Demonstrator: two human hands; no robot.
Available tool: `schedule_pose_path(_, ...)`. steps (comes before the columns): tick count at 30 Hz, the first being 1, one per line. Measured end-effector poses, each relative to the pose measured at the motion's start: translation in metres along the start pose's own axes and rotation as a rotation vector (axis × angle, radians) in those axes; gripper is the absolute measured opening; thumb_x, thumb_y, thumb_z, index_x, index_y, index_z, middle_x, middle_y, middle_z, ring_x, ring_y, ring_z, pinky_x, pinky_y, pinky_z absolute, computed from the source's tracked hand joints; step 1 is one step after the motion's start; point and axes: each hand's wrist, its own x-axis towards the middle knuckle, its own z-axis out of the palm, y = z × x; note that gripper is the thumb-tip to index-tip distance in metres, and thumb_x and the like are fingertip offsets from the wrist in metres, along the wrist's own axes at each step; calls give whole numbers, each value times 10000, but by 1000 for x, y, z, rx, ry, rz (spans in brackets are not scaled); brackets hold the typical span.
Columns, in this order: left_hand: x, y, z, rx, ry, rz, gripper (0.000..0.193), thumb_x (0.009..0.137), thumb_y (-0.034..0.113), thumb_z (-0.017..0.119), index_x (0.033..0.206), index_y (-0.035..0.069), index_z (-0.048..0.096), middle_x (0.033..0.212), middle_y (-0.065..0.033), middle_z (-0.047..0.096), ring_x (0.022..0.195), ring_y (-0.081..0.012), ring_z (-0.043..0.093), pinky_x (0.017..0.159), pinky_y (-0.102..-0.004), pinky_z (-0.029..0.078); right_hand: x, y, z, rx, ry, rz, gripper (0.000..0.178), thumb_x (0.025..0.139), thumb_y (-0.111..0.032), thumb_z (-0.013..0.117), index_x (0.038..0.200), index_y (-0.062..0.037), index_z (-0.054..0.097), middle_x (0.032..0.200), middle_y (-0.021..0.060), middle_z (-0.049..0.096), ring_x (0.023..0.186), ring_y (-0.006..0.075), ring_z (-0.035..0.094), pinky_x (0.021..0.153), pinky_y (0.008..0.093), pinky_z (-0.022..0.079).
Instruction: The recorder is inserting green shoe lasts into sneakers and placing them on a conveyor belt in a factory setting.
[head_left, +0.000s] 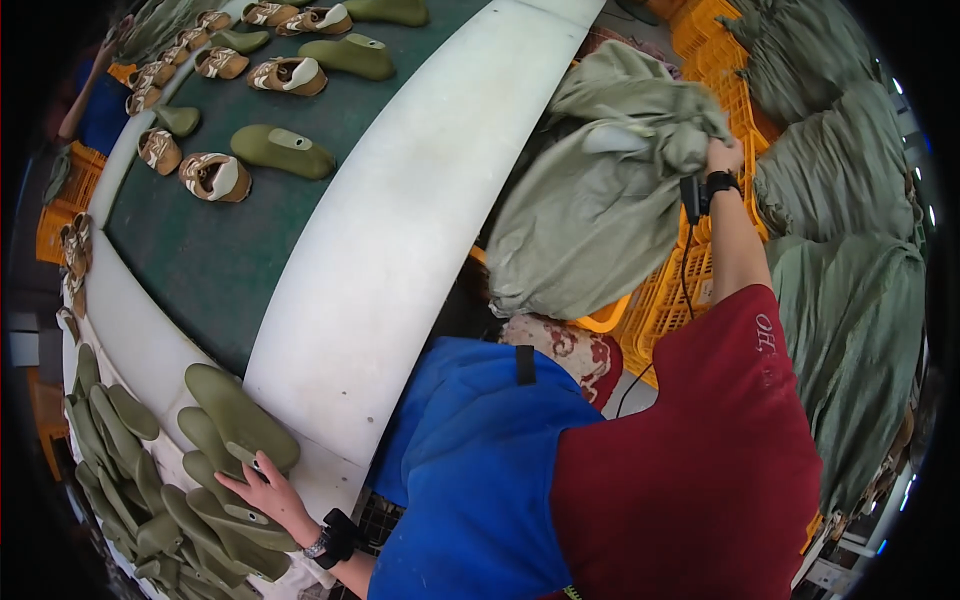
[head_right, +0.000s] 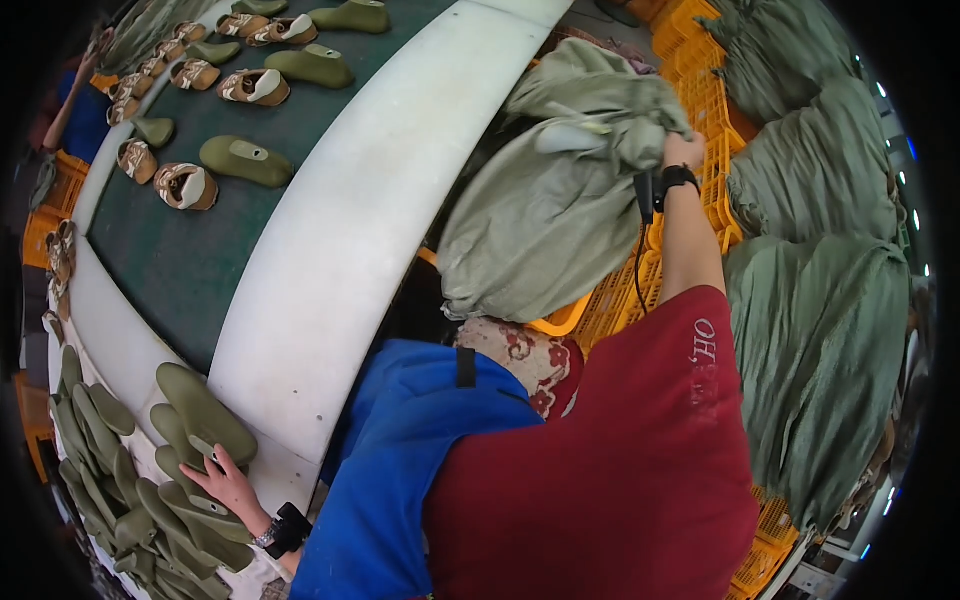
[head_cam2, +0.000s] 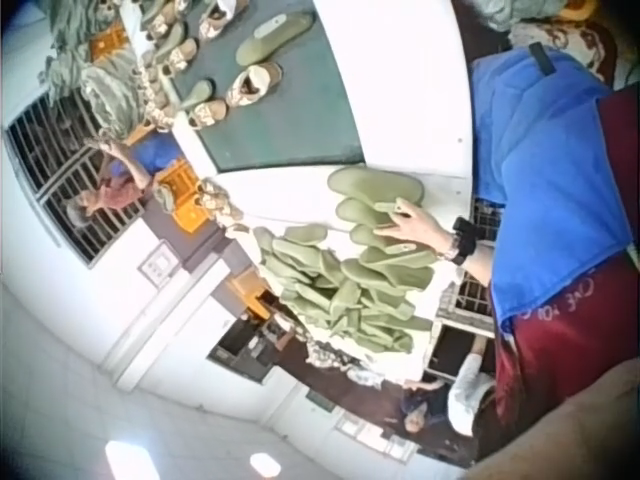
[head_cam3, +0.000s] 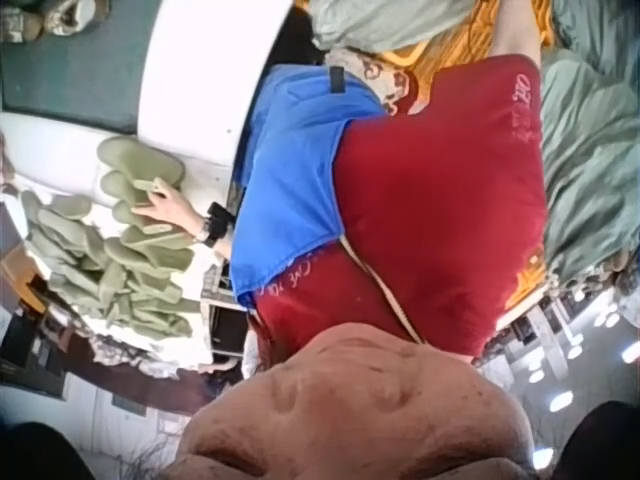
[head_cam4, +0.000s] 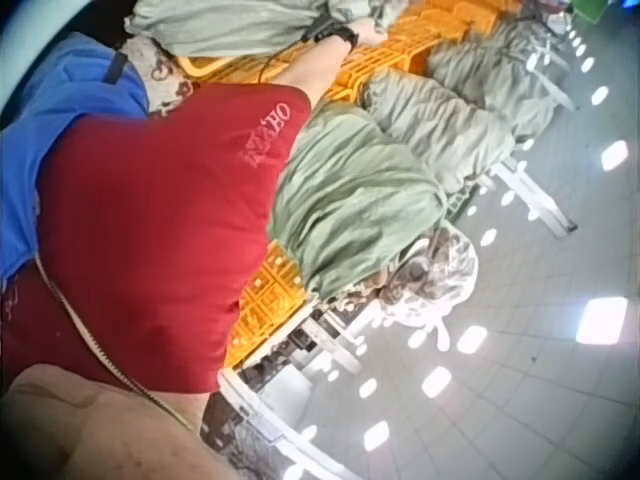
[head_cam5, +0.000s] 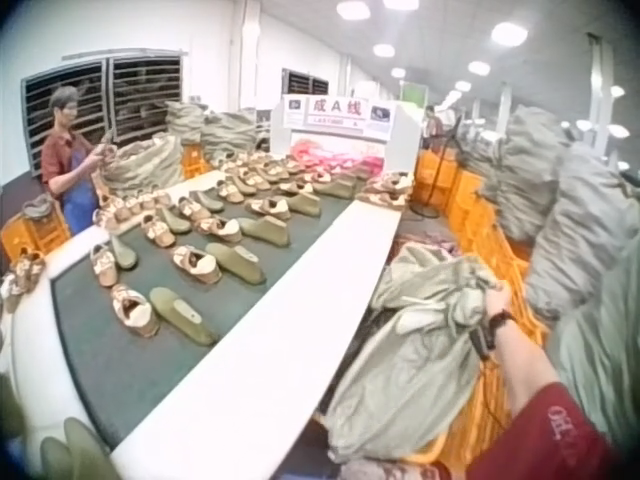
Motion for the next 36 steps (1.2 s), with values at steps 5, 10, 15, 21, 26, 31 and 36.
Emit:
schedule_pose_path(5,1,4,0,-20,-37,-38,479,932,308,489,1144,-118,539,1449,-295,166,1262,-428,341,1000,-425,332,-69,21,14,-281,-499,-403,346,715,-61,576,1055,1,552,1044,223,595,939,344,591,821,405,468)
schedule_pose_path(10,0,7,-4,-8,-66,-49,485,939,311,471,1147,-122,536,1461,-278,145,1262,-418,345,994,-417,344,-293,32,-25,-170,-1796,-674,661,662,-353,743,1210,-109,467,1226,225,444,1120,385,458,948,420,393)
schedule_pose_path(15,-1,4,-7,-14,-76,-101,488,937,321,473,1146,-115,540,1461,-283,135,1247,-425,356,993,-425,340,-293,30,-40,-482,-1786,-716,845,648,-345,766,1334,-148,313,1251,244,438,1125,396,470,943,416,405)
schedule_pose_path(21,-1,-4,0,-23,-56,-64,483,934,324,481,1132,-110,554,1457,-288,148,1251,-426,355,991,-426,341,-212,34,-22,-245,-1678,-494,606,645,-190,723,1207,-67,536,1139,195,588,1066,329,550,924,372,433)
schedule_pose_path(26,-2,5,-4,-37,-54,-46,492,932,322,485,1112,-131,551,1451,-295,164,1246,-435,356,996,-431,336,2,-31,-14,270,-523,-209,238,781,-26,614,1015,18,615,982,121,667,852,233,638,767,332,491)
schedule_pose_path(31,2,11,3,-22,-47,-48,497,932,322,484,1082,-146,558,1454,-289,162,1234,-432,370,987,-419,351,43,-12,4,-137,-344,-485,354,771,-72,570,1123,-31,574,1065,180,631,1007,325,597,862,395,456)
schedule_pose_path(36,1,12,-8,-38,-36,-92,456,925,280,497,1065,-149,565,1453,-290,167,1252,-418,360,993,-410,348,-182,54,64,-482,-1002,-389,325,804,-180,560,1063,16,556,1058,240,588,991,389,561,845,442,448)
